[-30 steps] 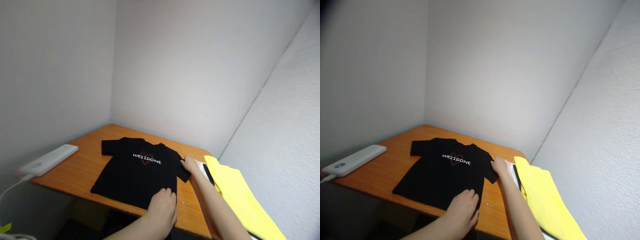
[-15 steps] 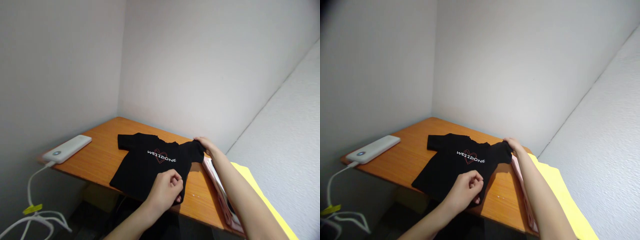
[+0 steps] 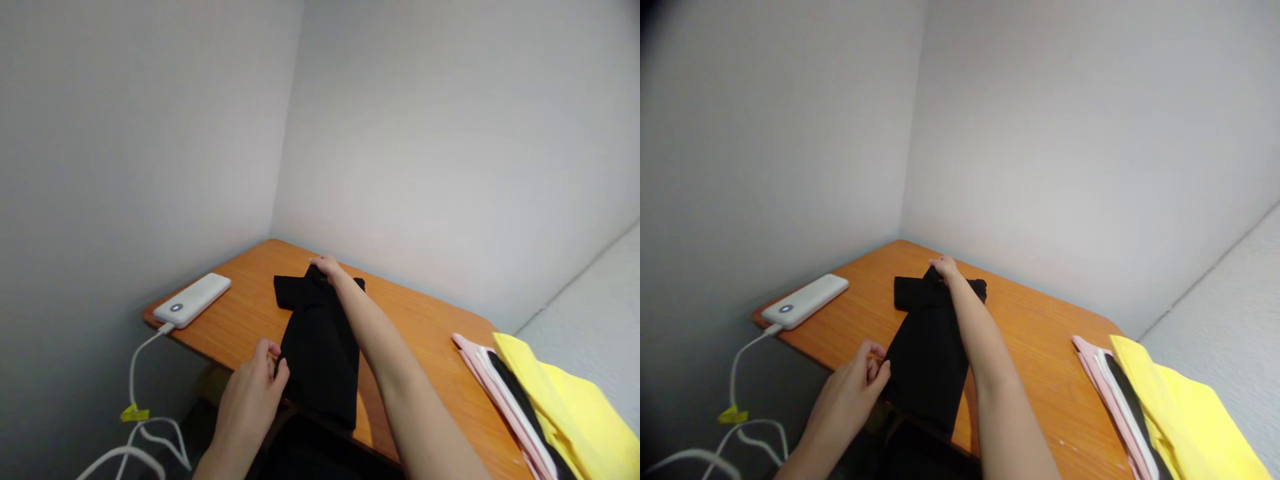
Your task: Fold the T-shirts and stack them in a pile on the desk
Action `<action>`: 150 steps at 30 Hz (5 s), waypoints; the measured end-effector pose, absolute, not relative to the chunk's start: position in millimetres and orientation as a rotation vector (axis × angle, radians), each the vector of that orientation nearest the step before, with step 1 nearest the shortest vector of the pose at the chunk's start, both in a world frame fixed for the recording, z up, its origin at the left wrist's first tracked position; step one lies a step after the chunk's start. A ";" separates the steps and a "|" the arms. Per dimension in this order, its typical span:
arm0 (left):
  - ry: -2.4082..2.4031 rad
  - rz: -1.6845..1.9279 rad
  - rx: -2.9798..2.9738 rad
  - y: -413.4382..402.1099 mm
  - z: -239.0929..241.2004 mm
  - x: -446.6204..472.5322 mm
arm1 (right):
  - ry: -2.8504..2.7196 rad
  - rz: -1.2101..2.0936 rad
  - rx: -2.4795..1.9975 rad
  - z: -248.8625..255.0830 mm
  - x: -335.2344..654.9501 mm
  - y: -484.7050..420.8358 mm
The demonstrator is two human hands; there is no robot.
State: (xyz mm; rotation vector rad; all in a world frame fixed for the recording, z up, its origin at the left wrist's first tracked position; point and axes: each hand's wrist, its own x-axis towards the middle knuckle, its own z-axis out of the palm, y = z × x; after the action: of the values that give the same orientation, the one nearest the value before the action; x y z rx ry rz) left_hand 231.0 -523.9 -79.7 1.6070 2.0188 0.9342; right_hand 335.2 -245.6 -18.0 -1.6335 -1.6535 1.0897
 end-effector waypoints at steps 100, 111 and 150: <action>0.958 0.364 2.720 -511.7 -95.6 233.4 | -2.281 0.113 -0.884 -109.2 557.5 -571.6; 1.208 0.825 2.329 -528.3 -61.0 266.3 | -1.672 0.463 -1.188 -85.8 535.9 -555.4; 1.868 0.779 2.261 -476.2 -102.4 311.3 | -1.707 0.127 -1.916 -91.6 484.2 -542.3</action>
State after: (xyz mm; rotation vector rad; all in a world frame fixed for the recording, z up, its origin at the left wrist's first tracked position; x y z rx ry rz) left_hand 311.3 -476.2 -102.4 2.2614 1.8679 0.7791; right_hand 484.2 -542.3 -91.6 -1.9158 -1.7068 0.1268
